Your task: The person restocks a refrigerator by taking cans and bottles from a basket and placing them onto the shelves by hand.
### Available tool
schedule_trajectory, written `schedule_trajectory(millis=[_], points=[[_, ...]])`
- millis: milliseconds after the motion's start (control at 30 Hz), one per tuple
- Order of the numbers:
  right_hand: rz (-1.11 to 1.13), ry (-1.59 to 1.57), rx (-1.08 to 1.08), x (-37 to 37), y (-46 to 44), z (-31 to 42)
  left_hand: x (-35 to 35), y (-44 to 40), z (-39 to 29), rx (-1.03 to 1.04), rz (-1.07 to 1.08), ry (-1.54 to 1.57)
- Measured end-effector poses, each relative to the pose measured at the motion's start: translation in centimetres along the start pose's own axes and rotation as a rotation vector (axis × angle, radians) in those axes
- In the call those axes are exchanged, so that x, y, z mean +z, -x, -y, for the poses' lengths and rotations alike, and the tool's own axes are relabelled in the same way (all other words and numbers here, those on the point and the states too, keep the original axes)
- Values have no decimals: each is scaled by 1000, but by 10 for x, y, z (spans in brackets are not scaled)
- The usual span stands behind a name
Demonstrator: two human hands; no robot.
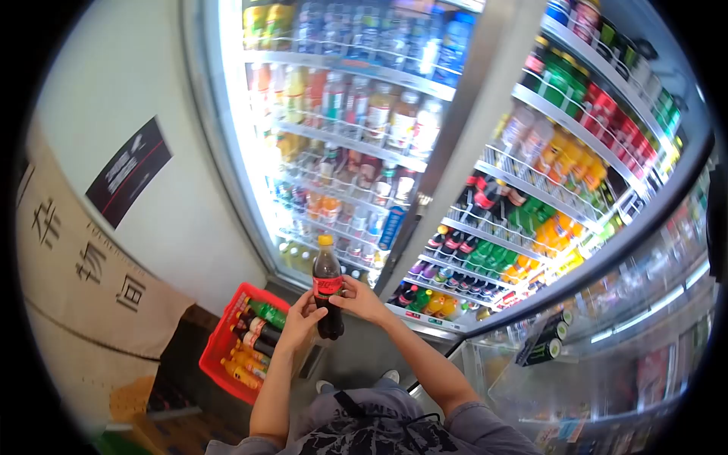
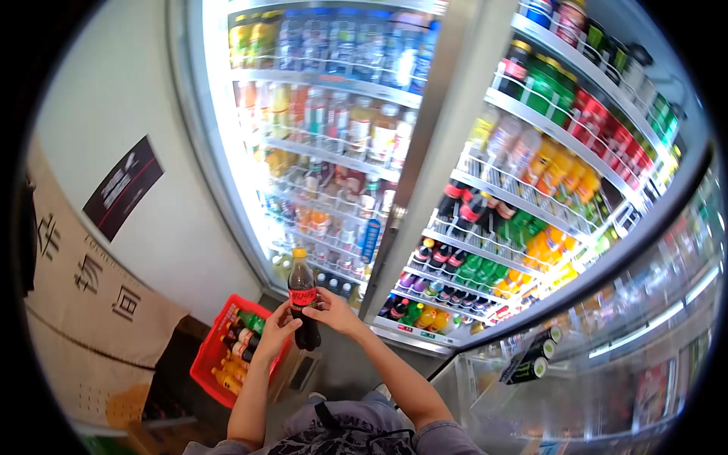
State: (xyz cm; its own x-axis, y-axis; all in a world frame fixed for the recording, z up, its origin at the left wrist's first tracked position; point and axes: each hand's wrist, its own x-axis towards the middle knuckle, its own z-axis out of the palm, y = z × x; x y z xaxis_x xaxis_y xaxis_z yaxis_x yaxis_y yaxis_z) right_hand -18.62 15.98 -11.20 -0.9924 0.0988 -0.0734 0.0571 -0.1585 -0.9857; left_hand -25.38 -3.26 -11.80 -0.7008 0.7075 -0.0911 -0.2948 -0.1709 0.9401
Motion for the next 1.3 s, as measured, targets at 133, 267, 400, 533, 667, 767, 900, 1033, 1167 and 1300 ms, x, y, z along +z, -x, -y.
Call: schedule_trajectory(millis=[133, 267, 400, 533, 667, 767, 900, 1033, 1167, 1300], points=[[-104, 41, -84, -58, 40, 18, 62, -30, 3, -9, 111, -97], [-224, 180, -116, -109, 83, 45, 122, -57, 4, -23, 299, -73], [-309, 158, -191, -157, 111, 50, 168, -91, 17, 22, 364, -220], [-463, 199, -196, -187, 133, 61, 219, -112, 27, 116, 337, -205], [-619, 276, -225, -218, 157, 59, 254, -135, 52, 143, 355, -319], [-707, 337, -213, -238, 176, 68, 288, -139, 54, 87, 388, -320], [-795, 401, -243, -265, 197, 72, 326, -153, 63, 62, 420, -340], [-862, 405, -340, -294, 204, 63, 362, -160, 59, 35, 440, -362], [-826, 290, -364, -311, 209, 66, 381, -167, 59, -27, 465, -319], [-886, 266, -426, -319, 198, 67, 385, -174, 59, -40, 412, -294]])
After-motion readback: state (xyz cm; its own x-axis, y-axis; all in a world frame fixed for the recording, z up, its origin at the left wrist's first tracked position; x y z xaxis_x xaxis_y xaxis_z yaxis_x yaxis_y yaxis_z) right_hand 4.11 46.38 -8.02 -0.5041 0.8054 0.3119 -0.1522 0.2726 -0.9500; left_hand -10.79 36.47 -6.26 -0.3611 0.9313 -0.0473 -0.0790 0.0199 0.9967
